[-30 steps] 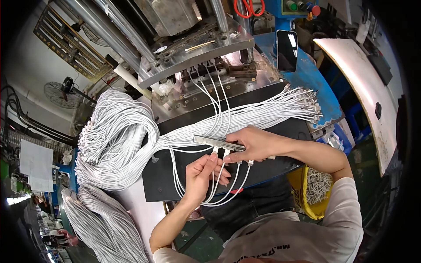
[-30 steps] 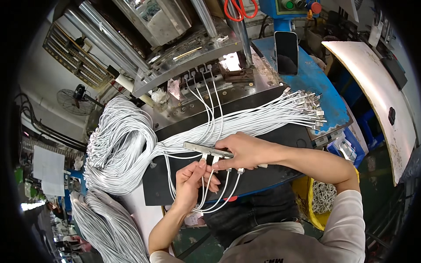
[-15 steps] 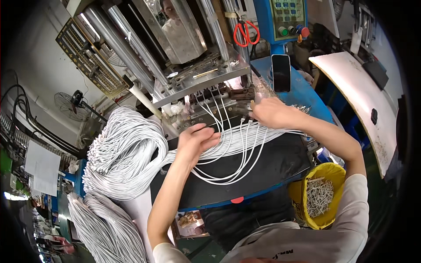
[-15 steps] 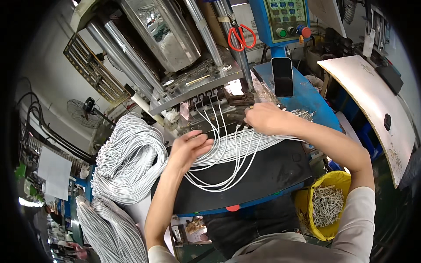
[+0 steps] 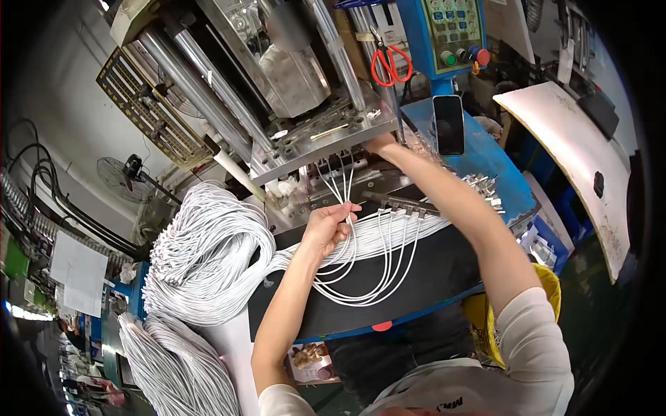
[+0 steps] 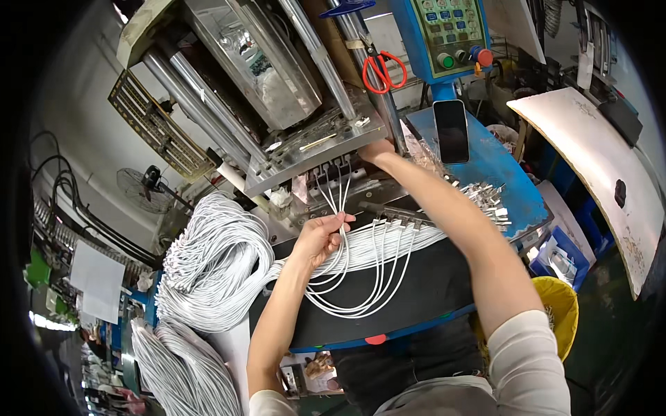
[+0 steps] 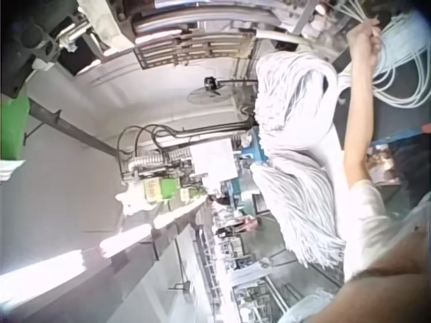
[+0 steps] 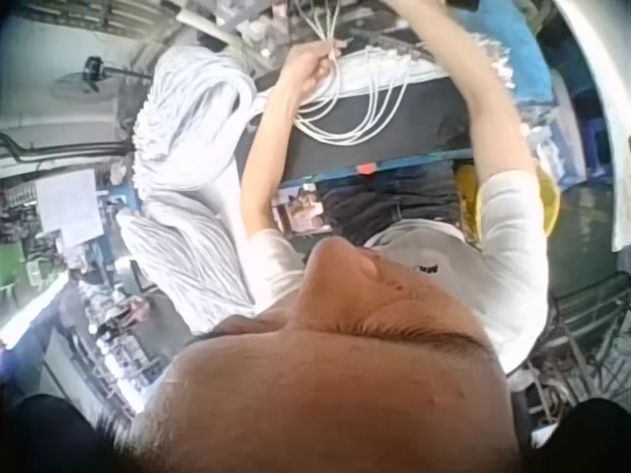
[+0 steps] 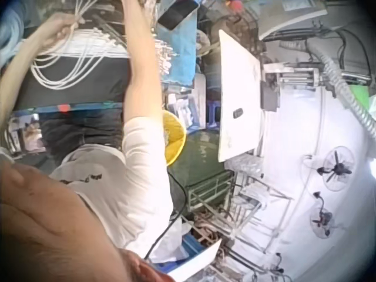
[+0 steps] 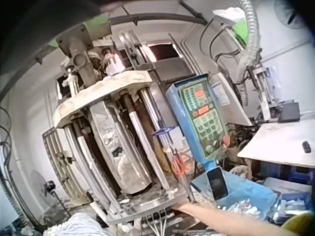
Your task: The person processes cables by fitting their connector ends into a metal fixture, placing the cables into a molding machine, operating the machine, and organizing the cables on the workstation.
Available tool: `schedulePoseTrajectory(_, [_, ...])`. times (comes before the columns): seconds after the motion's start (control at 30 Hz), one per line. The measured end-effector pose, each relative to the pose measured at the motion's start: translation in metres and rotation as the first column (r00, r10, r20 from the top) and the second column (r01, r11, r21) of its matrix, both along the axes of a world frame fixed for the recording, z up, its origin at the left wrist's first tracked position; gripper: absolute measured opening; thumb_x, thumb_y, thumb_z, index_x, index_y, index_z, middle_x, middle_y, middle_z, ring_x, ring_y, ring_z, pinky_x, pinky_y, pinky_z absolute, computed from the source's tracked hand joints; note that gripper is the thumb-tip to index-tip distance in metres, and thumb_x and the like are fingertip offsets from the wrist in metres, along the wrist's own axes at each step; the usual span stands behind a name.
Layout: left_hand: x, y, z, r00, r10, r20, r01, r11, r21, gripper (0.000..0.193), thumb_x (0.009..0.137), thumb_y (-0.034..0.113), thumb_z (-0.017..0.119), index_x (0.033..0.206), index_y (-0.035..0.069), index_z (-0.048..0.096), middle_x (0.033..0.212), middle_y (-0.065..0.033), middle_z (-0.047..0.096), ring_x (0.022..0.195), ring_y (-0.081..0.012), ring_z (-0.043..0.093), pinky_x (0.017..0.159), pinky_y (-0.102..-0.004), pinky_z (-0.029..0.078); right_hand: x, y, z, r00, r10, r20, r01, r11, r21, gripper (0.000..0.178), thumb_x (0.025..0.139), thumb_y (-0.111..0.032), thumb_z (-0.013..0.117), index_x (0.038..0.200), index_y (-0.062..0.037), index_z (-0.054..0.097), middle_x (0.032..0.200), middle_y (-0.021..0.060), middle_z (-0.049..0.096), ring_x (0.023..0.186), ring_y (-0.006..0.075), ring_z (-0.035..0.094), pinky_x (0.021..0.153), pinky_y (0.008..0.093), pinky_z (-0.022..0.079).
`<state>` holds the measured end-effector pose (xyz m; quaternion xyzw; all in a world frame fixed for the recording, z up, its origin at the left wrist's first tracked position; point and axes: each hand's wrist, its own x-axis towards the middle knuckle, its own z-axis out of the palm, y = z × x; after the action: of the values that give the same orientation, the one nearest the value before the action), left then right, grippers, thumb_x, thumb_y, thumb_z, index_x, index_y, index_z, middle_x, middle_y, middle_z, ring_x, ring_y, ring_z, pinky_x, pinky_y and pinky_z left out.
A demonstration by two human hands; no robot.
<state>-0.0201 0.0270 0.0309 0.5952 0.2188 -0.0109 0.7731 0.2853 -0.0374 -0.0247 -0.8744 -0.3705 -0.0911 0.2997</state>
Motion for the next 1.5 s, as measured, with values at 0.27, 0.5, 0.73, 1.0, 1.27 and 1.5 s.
schedulePoseTrajectory(0.27, [-0.017, 0.012, 0.009, 0.959, 0.198, 0.204, -0.226, 0.966, 0.126, 0.027, 0.103, 0.023, 0.068, 0.107, -0.003, 0.072, 0.088, -0.005, 0.072, 0.048, -0.0004, 0.05, 0.038, -0.0148, 0.032, 0.015, 0.079, -0.052, 0.999, -0.032, 0.036, -0.001, 0.731, 0.682, 0.042, 0.098, -0.024, 0.057, 0.134, -0.0033, 0.06, 0.132, 0.0186, 0.067, 0.111, 0.0372, 0.068, 0.091, 0.0475, 0.054])
schedulePoseTrajectory(0.5, [-0.112, 0.019, 0.054, 0.966, 0.206, 0.156, -0.211, 0.977, 0.015, 0.026, 0.101, 0.024, 0.071, 0.104, -0.002, 0.073, 0.085, -0.0066, 0.073, 0.043, -0.0014, 0.046, 0.035, -0.0165, 0.03, -0.138, 0.031, 0.024, 0.354, 0.164, -0.921, 0.447, 0.835, 0.321, 0.037, 0.099, -0.031, 0.064, 0.121, -0.0013, 0.066, 0.111, 0.0226, 0.073, 0.099, 0.0346, 0.071, 0.085, 0.0452, 0.053])
schedulePoseTrajectory(0.73, [-0.169, 0.052, 0.096, 0.691, 0.502, 0.52, -0.722, 0.496, 0.482, 0.033, 0.101, 0.028, 0.07, 0.094, -0.004, 0.075, 0.073, -0.0083, 0.07, 0.039, -0.0096, 0.05, 0.036, -0.0222, 0.034, -0.138, -0.052, 0.045, 0.931, 0.35, -0.101, -0.341, 0.935, 0.097, 0.034, 0.092, -0.032, 0.074, 0.103, -0.0004, 0.07, 0.094, 0.0221, 0.068, 0.091, 0.044, 0.067, 0.082, 0.0475, 0.054])
schedulePoseTrajectory(1.0, [-0.193, 0.13, 0.051, 0.571, 0.721, 0.393, -0.802, 0.388, 0.453, 0.049, 0.1, 0.042, 0.069, 0.075, 0.0, 0.068, 0.057, -0.0059, 0.063, 0.041, -0.0108, 0.052, 0.039, -0.0236, 0.036, -0.167, -0.109, 0.057, 0.915, 0.373, 0.156, -0.375, 0.927, -0.015, 0.034, 0.092, -0.028, 0.072, 0.107, 0.0012, 0.062, 0.109, 0.0185, 0.058, 0.108, 0.0419, 0.061, 0.087, 0.0498, 0.052])
schedulePoseTrajectory(1.27, [-0.067, -0.059, 0.043, 0.969, -0.162, 0.187, -0.075, 0.53, 0.845, 0.035, 0.096, 0.033, 0.075, 0.097, -0.002, 0.08, 0.077, -0.0109, 0.074, 0.07, -0.0196, 0.071, 0.067, -0.0333, 0.057, -0.177, -0.192, 0.045, 0.925, 0.284, 0.254, -0.226, 0.945, -0.234, 0.028, 0.095, -0.026, 0.07, 0.097, 0.0005, 0.06, 0.108, 0.0201, 0.056, 0.105, 0.042, 0.054, 0.093, 0.047, 0.044])
schedulePoseTrajectory(1.5, [-0.059, -0.114, 0.005, 0.739, -0.51, 0.441, -0.497, 0.03, 0.867, 0.031, 0.091, 0.03, 0.077, 0.086, -0.001, 0.076, 0.082, -0.0161, 0.068, 0.078, -0.0323, 0.065, 0.08, -0.0388, 0.053, -0.141, -0.193, 0.074, 0.907, 0.264, -0.327, -0.309, 0.946, -0.095, 0.038, 0.101, -0.028, 0.062, 0.087, 0.0067, 0.063, 0.086, 0.0227, 0.066, 0.085, 0.0415, 0.064, 0.078, 0.0482, 0.049])
